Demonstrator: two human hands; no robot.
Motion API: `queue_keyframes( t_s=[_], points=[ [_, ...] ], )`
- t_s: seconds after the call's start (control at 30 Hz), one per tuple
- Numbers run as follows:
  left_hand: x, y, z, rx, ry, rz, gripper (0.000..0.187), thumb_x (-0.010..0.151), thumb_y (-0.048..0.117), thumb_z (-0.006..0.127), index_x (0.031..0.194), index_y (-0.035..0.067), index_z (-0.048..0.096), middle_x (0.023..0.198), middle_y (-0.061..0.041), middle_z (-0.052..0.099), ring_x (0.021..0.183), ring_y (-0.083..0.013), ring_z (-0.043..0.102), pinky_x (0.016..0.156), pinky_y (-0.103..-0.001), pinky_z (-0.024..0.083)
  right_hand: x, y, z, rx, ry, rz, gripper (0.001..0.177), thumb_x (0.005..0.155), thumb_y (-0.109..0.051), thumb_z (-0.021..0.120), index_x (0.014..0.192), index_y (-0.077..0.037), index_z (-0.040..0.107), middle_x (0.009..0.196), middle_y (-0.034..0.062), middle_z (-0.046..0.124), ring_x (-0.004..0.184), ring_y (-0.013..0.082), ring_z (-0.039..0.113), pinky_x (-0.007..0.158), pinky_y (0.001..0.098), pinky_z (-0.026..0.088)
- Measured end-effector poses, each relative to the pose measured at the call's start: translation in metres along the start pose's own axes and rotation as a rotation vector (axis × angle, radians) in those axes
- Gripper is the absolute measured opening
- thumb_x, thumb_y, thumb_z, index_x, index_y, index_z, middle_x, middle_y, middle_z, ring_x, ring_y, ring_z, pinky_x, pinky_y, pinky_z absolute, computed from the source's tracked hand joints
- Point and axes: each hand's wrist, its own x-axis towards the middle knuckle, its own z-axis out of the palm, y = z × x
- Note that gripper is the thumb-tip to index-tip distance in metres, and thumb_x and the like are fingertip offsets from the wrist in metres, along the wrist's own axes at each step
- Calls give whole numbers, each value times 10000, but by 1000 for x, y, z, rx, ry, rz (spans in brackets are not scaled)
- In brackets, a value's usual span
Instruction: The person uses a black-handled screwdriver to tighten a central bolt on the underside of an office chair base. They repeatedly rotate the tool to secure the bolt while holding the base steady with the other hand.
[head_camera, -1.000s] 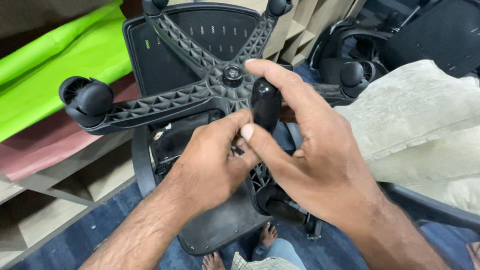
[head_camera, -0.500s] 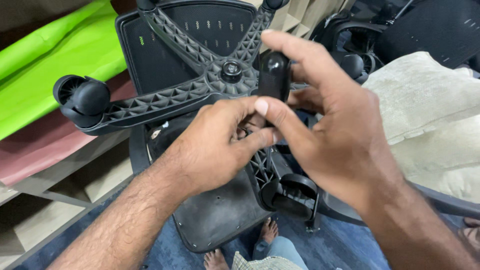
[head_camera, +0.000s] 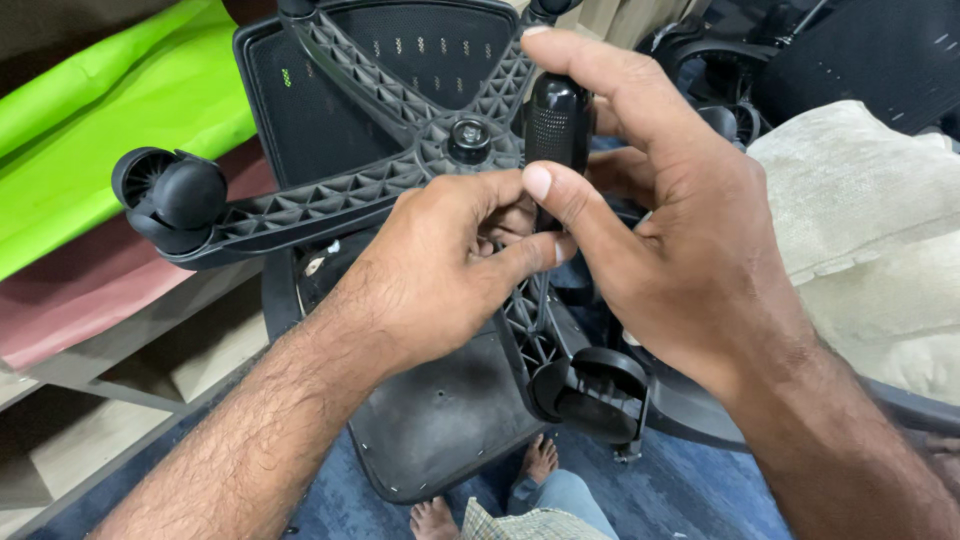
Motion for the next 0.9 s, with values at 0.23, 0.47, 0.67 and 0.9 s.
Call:
queue_keyframes(
  t_s=[0.23,0.47,0.67,0.9],
  points=[
    [5,-12,5,-60,18,56,177,872,204,755,892,51,668,648,40,611,612,-43,570,599,-279,532,1,3,3,-41,-16,-71,497,1016,-15,641,1471,-99,461,1352,97,625,1101,151,707,915,305,586],
    [2,-20,14,-87,28,-74,172,835,203,766,887,58,690,664,19,658,595,-61,569,590,-301,535,-6,6,10,73,-73,213,504,1007,-89,617,1485,-172,482,1113,25,709,971,87,752,797,280,608],
    [19,-20,21,22,48,-39,209,800,178,766,938,57,666,694,29,685,626,-57,649,641,-286,570,-1,15,13,-77,12,-35,380,1005,-87,689,1362,-101,561,1121,82,640,1008,138,706,873,313,599],
    [22,-28,11,-178,-127,70,186,896,158,732,1028,47,664,744,50,565,685,-65,523,635,-293,508,4,24,3,9,-23,114,392,995,-103,673,1376,-142,589,1100,41,674,985,111,699,899,284,617]
  ],
)
